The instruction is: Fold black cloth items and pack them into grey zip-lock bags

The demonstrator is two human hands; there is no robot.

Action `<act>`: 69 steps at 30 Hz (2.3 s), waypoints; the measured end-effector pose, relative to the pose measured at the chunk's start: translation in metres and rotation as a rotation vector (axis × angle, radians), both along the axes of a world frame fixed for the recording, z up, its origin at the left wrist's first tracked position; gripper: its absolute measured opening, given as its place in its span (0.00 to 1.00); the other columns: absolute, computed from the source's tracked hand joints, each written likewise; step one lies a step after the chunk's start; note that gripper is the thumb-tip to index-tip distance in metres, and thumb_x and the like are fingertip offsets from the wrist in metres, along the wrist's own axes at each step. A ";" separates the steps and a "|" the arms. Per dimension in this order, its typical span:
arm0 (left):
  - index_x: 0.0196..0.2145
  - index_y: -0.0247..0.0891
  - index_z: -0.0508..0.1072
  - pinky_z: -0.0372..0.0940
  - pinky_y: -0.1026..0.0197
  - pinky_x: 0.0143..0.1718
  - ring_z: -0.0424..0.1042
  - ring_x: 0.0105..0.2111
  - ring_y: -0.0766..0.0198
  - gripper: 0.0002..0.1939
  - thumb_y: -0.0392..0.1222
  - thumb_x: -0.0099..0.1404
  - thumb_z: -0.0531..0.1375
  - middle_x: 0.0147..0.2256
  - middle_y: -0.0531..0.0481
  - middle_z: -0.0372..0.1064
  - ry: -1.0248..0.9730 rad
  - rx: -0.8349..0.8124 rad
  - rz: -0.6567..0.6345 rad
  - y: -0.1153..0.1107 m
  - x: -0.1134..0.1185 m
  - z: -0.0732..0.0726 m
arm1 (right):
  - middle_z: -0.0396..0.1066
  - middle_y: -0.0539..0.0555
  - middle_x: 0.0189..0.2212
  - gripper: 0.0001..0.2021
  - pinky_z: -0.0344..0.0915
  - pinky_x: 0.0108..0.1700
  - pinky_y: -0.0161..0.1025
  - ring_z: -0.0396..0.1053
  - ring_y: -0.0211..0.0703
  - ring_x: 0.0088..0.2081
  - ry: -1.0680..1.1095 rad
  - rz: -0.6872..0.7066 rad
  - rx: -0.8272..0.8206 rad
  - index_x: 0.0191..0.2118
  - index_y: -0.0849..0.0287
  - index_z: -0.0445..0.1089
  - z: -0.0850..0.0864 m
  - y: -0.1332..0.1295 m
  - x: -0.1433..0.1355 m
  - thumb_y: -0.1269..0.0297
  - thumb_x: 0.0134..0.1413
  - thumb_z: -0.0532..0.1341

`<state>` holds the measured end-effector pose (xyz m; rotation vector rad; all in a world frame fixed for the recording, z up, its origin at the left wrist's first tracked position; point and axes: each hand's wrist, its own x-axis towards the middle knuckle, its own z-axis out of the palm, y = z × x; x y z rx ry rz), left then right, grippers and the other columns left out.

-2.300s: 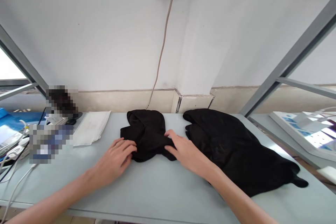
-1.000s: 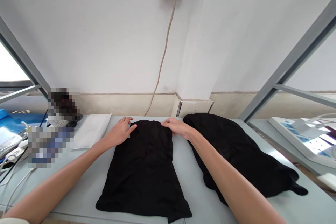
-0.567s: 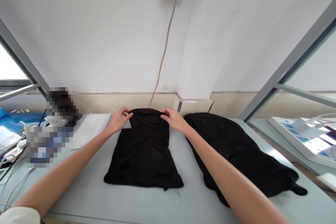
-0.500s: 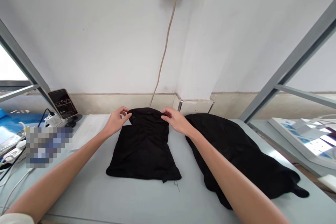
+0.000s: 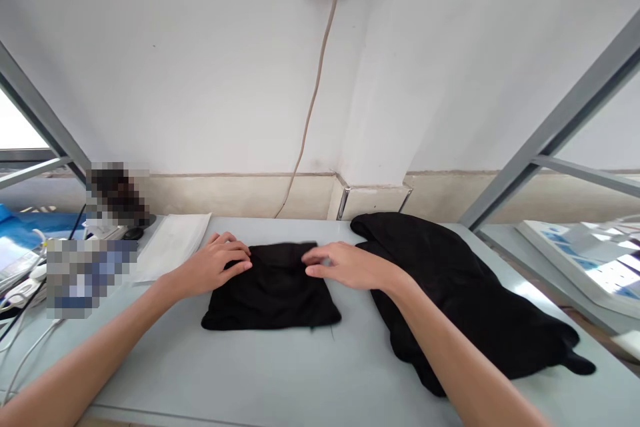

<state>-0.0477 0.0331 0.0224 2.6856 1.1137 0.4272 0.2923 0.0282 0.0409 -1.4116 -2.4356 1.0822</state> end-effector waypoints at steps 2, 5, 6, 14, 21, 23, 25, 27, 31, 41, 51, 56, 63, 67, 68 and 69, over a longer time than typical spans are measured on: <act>0.35 0.40 0.78 0.59 0.50 0.48 0.69 0.38 0.55 0.27 0.56 0.80 0.47 0.33 0.47 0.75 0.047 0.077 0.061 -0.002 0.000 -0.001 | 0.58 0.60 0.71 0.32 0.51 0.70 0.61 0.52 0.66 0.71 -0.081 -0.109 0.270 0.69 0.53 0.64 -0.009 0.003 -0.003 0.41 0.67 0.54; 0.31 0.40 0.75 0.60 0.53 0.44 0.67 0.30 0.59 0.28 0.54 0.81 0.45 0.25 0.51 0.70 0.024 0.005 0.075 -0.010 0.000 0.004 | 0.54 0.57 0.73 0.29 0.48 0.72 0.61 0.48 0.62 0.73 -0.079 -0.139 0.403 0.70 0.52 0.62 -0.015 0.003 -0.007 0.45 0.71 0.51; 0.33 0.41 0.75 0.61 0.54 0.44 0.68 0.30 0.59 0.26 0.53 0.81 0.46 0.27 0.52 0.72 0.004 -0.035 0.058 -0.013 0.001 0.005 | 0.60 0.56 0.71 0.27 0.52 0.70 0.59 0.54 0.60 0.71 -0.037 -0.104 0.368 0.68 0.50 0.65 -0.014 0.000 -0.009 0.46 0.71 0.50; 0.65 0.45 0.67 0.60 0.44 0.61 0.66 0.61 0.44 0.35 0.67 0.69 0.60 0.62 0.41 0.67 -0.006 -0.101 -0.051 -0.037 0.008 -0.004 | 0.55 0.57 0.73 0.38 0.56 0.69 0.60 0.49 0.65 0.73 -0.003 0.152 0.209 0.66 0.50 0.66 -0.012 -0.034 -0.033 0.41 0.54 0.69; 0.62 0.41 0.64 0.51 0.40 0.70 0.56 0.70 0.46 0.29 0.57 0.71 0.62 0.70 0.38 0.56 0.045 0.043 -0.088 -0.039 0.009 -0.027 | 0.71 0.63 0.61 0.19 0.58 0.68 0.59 0.68 0.56 0.63 -0.153 0.127 0.615 0.60 0.60 0.70 -0.046 -0.025 -0.041 0.71 0.71 0.50; 0.61 0.40 0.65 0.50 0.41 0.71 0.57 0.70 0.48 0.22 0.48 0.74 0.59 0.69 0.39 0.58 0.054 0.106 -0.088 -0.037 0.009 -0.034 | 0.71 0.61 0.61 0.19 0.64 0.64 0.57 0.69 0.56 0.62 -0.127 0.140 0.614 0.63 0.57 0.67 -0.051 -0.023 -0.037 0.69 0.70 0.53; 0.60 0.39 0.66 0.51 0.41 0.71 0.60 0.68 0.50 0.17 0.41 0.76 0.55 0.67 0.39 0.61 0.057 0.142 -0.103 -0.035 0.009 -0.038 | 0.69 0.59 0.63 0.21 0.66 0.63 0.55 0.67 0.57 0.64 -0.086 0.152 0.573 0.66 0.55 0.64 -0.053 -0.023 -0.033 0.66 0.70 0.55; 0.58 0.40 0.68 0.54 0.42 0.69 0.68 0.63 0.53 0.15 0.36 0.77 0.50 0.63 0.41 0.68 0.014 0.128 -0.094 -0.033 0.010 -0.039 | 0.70 0.59 0.63 0.21 0.66 0.62 0.54 0.67 0.56 0.63 -0.054 0.121 0.532 0.65 0.55 0.64 -0.051 -0.023 -0.030 0.66 0.71 0.51; 0.54 0.42 0.70 0.70 0.51 0.50 0.76 0.47 0.55 0.15 0.42 0.79 0.47 0.44 0.47 0.78 -0.152 -0.044 0.162 -0.031 0.013 -0.032 | 0.73 0.59 0.57 0.19 0.67 0.59 0.53 0.70 0.55 0.59 0.000 0.020 0.403 0.62 0.54 0.67 -0.041 -0.024 -0.030 0.59 0.74 0.48; 0.44 0.42 0.70 0.50 0.61 0.26 0.54 0.21 0.64 0.22 0.58 0.79 0.44 0.21 0.59 0.50 -0.425 -0.266 0.384 -0.029 0.018 -0.024 | 0.75 0.54 0.52 0.18 0.70 0.53 0.50 0.72 0.53 0.52 0.219 -0.092 0.229 0.57 0.49 0.70 -0.045 -0.019 -0.037 0.65 0.65 0.54; 0.47 0.42 0.70 0.59 0.63 0.31 0.62 0.31 0.63 0.24 0.63 0.77 0.47 0.31 0.54 0.63 -0.659 -0.465 0.387 -0.028 0.019 -0.017 | 0.69 0.48 0.28 0.18 0.68 0.31 0.43 0.67 0.46 0.29 0.438 -0.208 -0.002 0.42 0.49 0.72 -0.029 -0.020 -0.036 0.41 0.64 0.58; 0.62 0.47 0.63 0.68 0.57 0.47 0.70 0.48 0.56 0.29 0.65 0.71 0.57 0.52 0.47 0.69 -0.613 -0.561 0.171 -0.038 0.012 -0.005 | 0.66 0.49 0.31 0.19 0.66 0.33 0.40 0.64 0.44 0.31 0.486 -0.131 -0.002 0.41 0.51 0.69 -0.025 -0.025 -0.037 0.41 0.68 0.54; 0.61 0.48 0.61 0.68 0.57 0.41 0.72 0.42 0.56 0.32 0.57 0.66 0.66 0.43 0.49 0.70 -0.327 -0.634 0.084 -0.050 0.001 -0.001 | 0.60 0.46 0.32 0.16 0.61 0.33 0.37 0.57 0.40 0.30 0.352 0.014 -0.112 0.49 0.47 0.66 -0.018 -0.031 -0.028 0.43 0.71 0.53; 0.54 0.45 0.63 0.66 0.59 0.36 0.68 0.36 0.60 0.19 0.59 0.75 0.53 0.37 0.52 0.66 -0.464 -0.497 0.223 -0.042 0.011 -0.010 | 0.63 0.47 0.34 0.17 0.64 0.34 0.38 0.62 0.42 0.33 0.468 -0.113 -0.100 0.45 0.49 0.64 -0.025 -0.024 -0.036 0.42 0.72 0.49; 0.53 0.45 0.62 0.66 0.59 0.37 0.68 0.36 0.60 0.18 0.59 0.76 0.51 0.38 0.52 0.66 -0.502 -0.461 0.260 -0.040 0.015 -0.013 | 0.63 0.48 0.34 0.17 0.64 0.32 0.38 0.62 0.42 0.32 0.486 -0.161 -0.096 0.44 0.49 0.63 -0.028 -0.021 -0.039 0.42 0.72 0.49; 0.53 0.45 0.62 0.66 0.59 0.38 0.68 0.37 0.60 0.18 0.59 0.77 0.50 0.39 0.52 0.66 -0.531 -0.430 0.293 -0.037 0.018 -0.016 | 0.64 0.47 0.33 0.17 0.64 0.31 0.38 0.63 0.43 0.31 0.488 -0.205 -0.081 0.45 0.49 0.62 -0.032 -0.019 -0.043 0.43 0.71 0.48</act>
